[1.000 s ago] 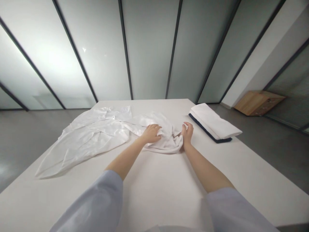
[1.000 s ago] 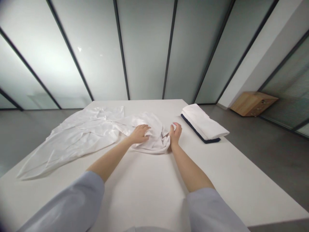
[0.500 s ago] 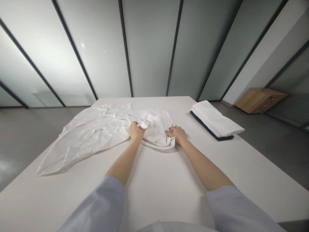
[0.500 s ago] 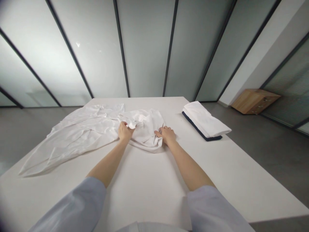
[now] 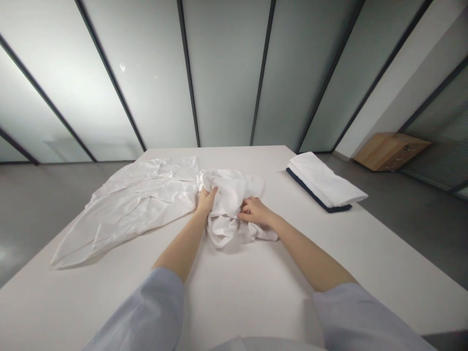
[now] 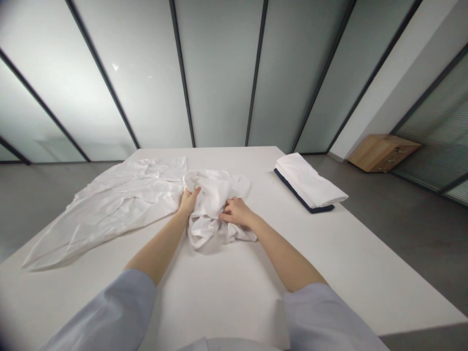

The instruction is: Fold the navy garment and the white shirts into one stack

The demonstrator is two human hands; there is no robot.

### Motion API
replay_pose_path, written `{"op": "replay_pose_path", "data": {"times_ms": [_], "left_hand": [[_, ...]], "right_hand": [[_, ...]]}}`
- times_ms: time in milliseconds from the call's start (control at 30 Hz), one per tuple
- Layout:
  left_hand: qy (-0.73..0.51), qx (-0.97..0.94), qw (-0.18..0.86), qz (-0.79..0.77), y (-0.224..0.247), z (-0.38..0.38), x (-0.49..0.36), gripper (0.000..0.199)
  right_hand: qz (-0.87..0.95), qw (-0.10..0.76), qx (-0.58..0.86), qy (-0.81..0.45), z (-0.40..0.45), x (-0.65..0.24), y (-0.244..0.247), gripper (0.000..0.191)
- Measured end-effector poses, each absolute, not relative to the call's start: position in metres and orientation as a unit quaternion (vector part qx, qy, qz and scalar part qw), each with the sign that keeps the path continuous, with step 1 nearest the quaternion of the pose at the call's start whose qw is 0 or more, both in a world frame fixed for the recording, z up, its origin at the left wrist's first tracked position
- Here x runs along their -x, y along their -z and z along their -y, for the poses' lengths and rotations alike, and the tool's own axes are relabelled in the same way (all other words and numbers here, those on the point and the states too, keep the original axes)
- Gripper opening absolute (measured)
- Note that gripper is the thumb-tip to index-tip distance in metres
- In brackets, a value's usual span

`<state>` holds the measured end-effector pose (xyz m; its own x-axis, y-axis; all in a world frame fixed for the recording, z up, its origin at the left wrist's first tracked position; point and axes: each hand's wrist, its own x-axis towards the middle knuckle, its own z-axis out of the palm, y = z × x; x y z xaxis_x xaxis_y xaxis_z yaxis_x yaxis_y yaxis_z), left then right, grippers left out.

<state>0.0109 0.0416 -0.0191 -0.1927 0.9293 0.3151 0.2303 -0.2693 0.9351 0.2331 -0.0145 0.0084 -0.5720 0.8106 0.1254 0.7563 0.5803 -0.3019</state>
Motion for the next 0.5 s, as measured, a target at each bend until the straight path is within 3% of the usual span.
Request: {"op": "replay_pose_path", "data": {"times_ms": [100, 267, 400, 500], "left_hand": [[-0.501, -0.607, 0.292, -0.543, 0.021, -0.042, -0.01, 0.04], [-0.423, -0.65, 0.377, -0.506, 0.023, -0.039, -0.011, 0.023], [-0.443, -0.526, 0.511, -0.516, 0.024, -0.034, -0.016, 0.025], [-0.483, -0.464, 0.53, -0.52, 0.021, -0.037, -0.018, 0.032]], "right_hand": [[0.882, 0.181, 0.427, -0.078, 0.015, -0.224, 0.001, 0.029], [0.834, 0.211, 0.5, -0.098, 0.005, -0.231, 0.018, 0.066], [0.774, 0.181, 0.602, -0.076, -0.006, -0.25, 0.02, 0.054], [0.748, 0.147, 0.645, -0.054, -0.01, -0.26, 0.015, 0.047]]}}
